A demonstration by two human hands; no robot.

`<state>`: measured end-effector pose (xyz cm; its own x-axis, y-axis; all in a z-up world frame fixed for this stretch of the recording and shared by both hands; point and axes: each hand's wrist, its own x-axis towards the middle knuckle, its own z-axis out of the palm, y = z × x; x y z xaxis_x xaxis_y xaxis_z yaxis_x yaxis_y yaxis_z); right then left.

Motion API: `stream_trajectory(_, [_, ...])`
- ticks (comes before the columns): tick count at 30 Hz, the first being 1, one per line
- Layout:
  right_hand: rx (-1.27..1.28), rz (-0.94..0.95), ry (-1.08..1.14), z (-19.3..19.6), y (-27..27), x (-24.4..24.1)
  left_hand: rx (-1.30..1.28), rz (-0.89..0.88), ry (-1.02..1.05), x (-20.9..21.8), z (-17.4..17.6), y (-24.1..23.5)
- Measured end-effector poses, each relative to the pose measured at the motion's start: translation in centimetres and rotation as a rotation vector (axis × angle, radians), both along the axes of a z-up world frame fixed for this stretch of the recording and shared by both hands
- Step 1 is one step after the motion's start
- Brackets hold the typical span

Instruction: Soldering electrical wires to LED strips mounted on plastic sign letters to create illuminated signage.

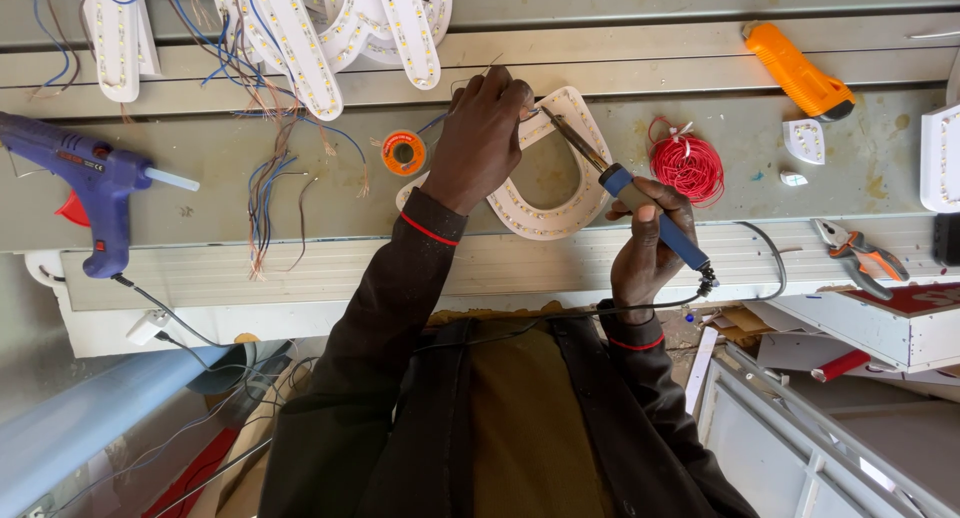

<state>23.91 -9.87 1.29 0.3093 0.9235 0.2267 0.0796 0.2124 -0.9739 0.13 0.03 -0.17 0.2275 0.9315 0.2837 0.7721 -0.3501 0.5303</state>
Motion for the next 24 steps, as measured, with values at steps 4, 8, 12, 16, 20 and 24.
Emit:
stream_trajectory(4, [0.011, -0.005, 0.003, -0.08, -0.05, 0.13, 0.000, -0.006, -0.001, -0.01, -0.09, 0.03])
stream_trajectory(8, [0.006, -0.010, -0.006, -0.11, 0.04, 0.16, 0.010, 0.000, 0.005, -0.02, -0.08, 0.10])
stream_trajectory(12, [-0.002, -0.016, 0.012, -0.22, -0.06, 0.20, 0.016, -0.007, 0.000, -0.01, -0.17, 0.09])
stream_trajectory(16, [-0.001, -0.021, 0.027, -0.22, -0.08, 0.18, 0.026, -0.011, 0.031, 0.03, -0.12, 0.06])
stream_trajectory(20, [0.012, -0.016, 0.040, -0.38, -0.13, 0.28, -0.011, -0.013, 0.008, 0.02, 0.53, -0.07])
stream_trajectory(24, [0.002, -0.018, 0.039, -0.49, -0.16, 0.39, -0.031, -0.019, -0.010, -0.03, 0.65, -0.05])
